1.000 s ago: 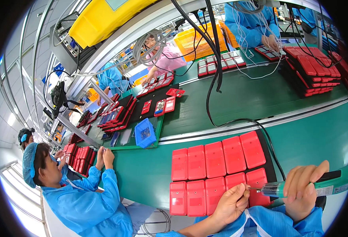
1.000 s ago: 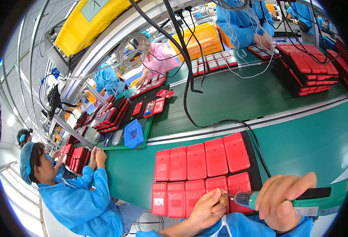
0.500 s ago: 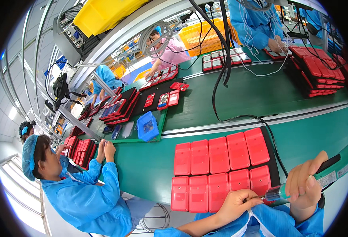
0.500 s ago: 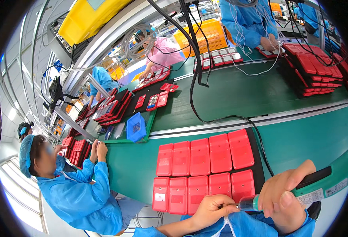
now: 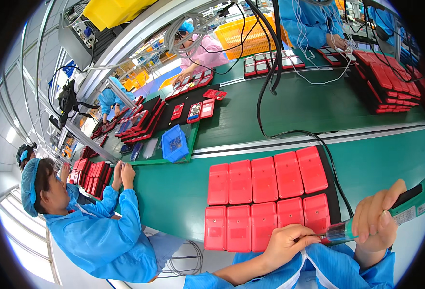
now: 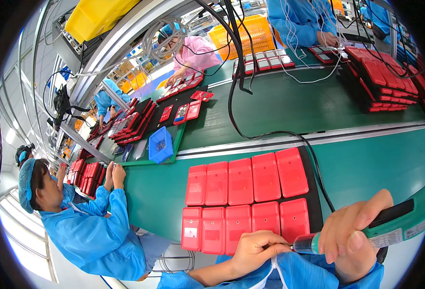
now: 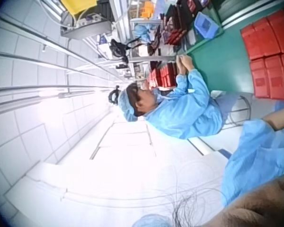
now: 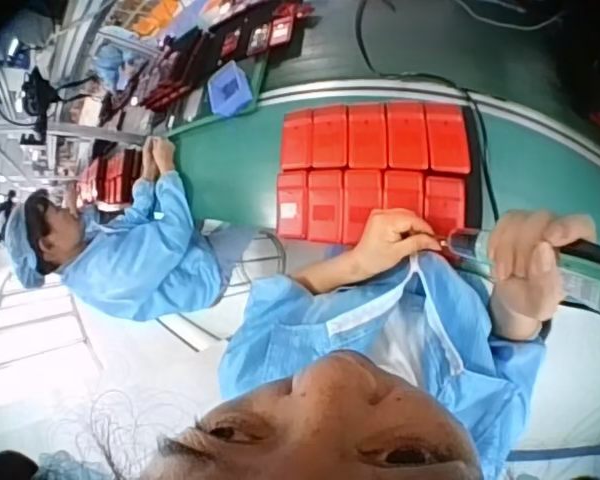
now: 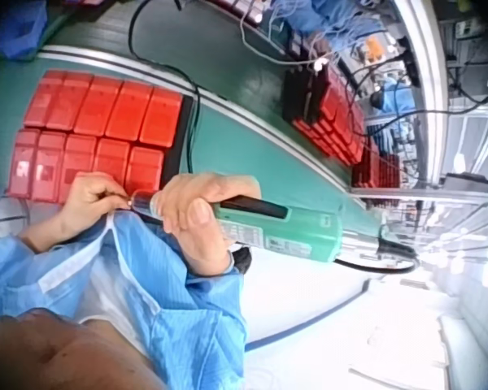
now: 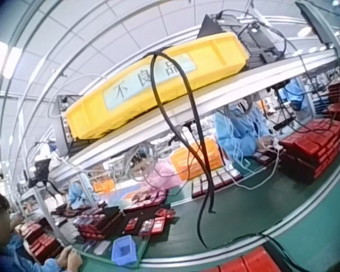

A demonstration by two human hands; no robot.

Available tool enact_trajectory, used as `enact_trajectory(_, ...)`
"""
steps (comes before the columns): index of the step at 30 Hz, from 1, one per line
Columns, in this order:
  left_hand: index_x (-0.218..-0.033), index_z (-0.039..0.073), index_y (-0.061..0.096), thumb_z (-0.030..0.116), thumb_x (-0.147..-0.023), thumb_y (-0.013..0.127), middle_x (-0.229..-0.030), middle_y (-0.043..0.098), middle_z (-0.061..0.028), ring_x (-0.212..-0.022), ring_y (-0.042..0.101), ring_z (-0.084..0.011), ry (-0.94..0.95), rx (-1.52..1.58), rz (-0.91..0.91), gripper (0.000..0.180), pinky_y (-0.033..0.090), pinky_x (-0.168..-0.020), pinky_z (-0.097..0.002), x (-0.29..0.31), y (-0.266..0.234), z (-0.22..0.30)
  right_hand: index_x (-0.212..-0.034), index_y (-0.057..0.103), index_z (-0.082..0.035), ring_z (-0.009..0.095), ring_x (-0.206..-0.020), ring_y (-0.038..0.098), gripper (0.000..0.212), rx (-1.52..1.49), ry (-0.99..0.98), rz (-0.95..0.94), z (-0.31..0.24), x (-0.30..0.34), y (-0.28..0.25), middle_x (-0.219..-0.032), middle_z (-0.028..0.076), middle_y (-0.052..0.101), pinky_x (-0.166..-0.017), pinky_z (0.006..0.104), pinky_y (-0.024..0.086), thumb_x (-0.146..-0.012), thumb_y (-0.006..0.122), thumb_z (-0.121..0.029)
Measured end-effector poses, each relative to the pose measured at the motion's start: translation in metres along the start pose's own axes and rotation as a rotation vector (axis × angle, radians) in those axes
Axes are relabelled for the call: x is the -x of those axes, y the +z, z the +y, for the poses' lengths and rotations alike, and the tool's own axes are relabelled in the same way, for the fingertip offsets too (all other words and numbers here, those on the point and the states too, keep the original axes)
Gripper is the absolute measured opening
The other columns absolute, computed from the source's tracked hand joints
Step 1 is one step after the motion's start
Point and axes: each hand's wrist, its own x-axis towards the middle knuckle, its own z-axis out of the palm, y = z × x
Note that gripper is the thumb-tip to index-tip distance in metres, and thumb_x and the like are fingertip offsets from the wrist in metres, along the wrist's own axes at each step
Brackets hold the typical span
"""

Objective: The person fastens screws into red electronic enclosures using an electric screwdriver on a factory assembly line.

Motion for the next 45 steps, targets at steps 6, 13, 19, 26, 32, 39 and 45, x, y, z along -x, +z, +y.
enact_trajectory(6, -0.076, 0.003, 0.062, 0.010, -0.071, 0.064, -0.066, 0.058, -0.0064, -0.058, 0.056, -0.0125, 0.002, -0.041, 0.004, 0.009, 0.042, -0.052, -0.0226, -0.001, -0.001, 0.000, -0.082, 0.033, -0.007, 0.015, -0.032, 0.044, 0.028, -0.014, -0.013, -0.020, 0.000, 0.000, -0.001, -0.047, 0.004, 0.043, -0.034, 0.0280, 0.041, -0.075, 0.060, -0.011)
enact_trajectory(13, -0.071, 0.003, 0.061, 0.012, -0.068, 0.067, -0.063, 0.056, -0.0058, -0.053, 0.053, -0.0133, -0.022, -0.101, 0.014, 0.011, 0.041, -0.048, -0.0230, 0.002, -0.001, 0.001, -0.082, 0.031, -0.007, 0.014, -0.032, 0.043, 0.031, 0.014, 0.037, -0.016, 0.003, 0.000, 0.006, -0.047, 0.004, 0.043, -0.033, 0.0269, 0.040, -0.074, 0.061, -0.010)
enact_trajectory(19, -0.070, 0.002, 0.059, 0.013, -0.070, 0.067, -0.064, 0.056, -0.0045, -0.055, 0.054, -0.0103, -0.014, -0.067, -0.027, 0.013, 0.042, -0.051, -0.0215, 0.004, 0.001, -0.001, -0.083, 0.030, -0.005, 0.008, -0.028, 0.034, 0.018, 0.084, -0.097, -0.087, -0.001, 0.002, 0.004, -0.047, 0.000, 0.035, -0.029, 0.0195, 0.034, -0.081, 0.047, -0.011)
enact_trajectory(26, -0.072, 0.002, 0.059, 0.011, -0.070, 0.067, -0.065, 0.057, -0.0046, -0.056, 0.053, -0.0076, -0.077, 0.046, -0.013, 0.012, 0.041, -0.051, -0.0201, 0.001, -0.002, -0.002, -0.085, 0.029, -0.006, 0.008, -0.029, 0.036, 0.016, 0.025, -0.107, -0.100, 0.005, -0.001, -0.002, -0.048, 0.000, 0.034, -0.030, 0.0184, 0.035, -0.083, 0.045, -0.010)
enact_trajectory(32, -0.073, 0.002, 0.061, 0.010, -0.069, 0.067, -0.065, 0.057, -0.0044, -0.055, 0.052, -0.0079, -0.037, 0.047, -0.026, 0.010, 0.040, -0.049, -0.0204, 0.001, 0.000, -0.004, -0.085, 0.030, -0.005, 0.009, -0.029, 0.037, 0.016, 0.003, -0.136, -0.152, 0.005, -0.002, -0.008, -0.048, 0.001, 0.036, -0.030, 0.0191, 0.036, -0.082, 0.045, -0.008)
enact_trajectory(39, -0.071, 0.002, 0.061, 0.010, -0.070, 0.067, -0.063, 0.056, -0.0045, -0.054, 0.051, -0.0088, -0.044, 0.044, -0.031, 0.010, 0.040, -0.049, -0.0216, 0.004, 0.006, 0.005, -0.086, 0.030, -0.005, 0.009, -0.030, 0.037, 0.017, 0.007, -0.116, -0.152, -0.004, 0.003, -0.004, -0.049, 0.001, 0.036, -0.030, 0.0197, 0.036, -0.082, 0.046, -0.008)
enact_trajectory(45, -0.071, 0.001, 0.061, 0.010, -0.070, 0.067, -0.065, 0.058, -0.0051, -0.057, 0.054, -0.0089, -0.116, 0.064, -0.091, 0.010, 0.042, -0.051, -0.0211, 0.001, 0.006, 0.004, -0.084, 0.031, -0.006, 0.012, -0.031, 0.040, 0.023, 0.019, -0.042, -0.083, -0.006, 0.007, -0.007, -0.048, 0.002, 0.039, -0.031, 0.0233, 0.037, -0.079, 0.053, -0.010)
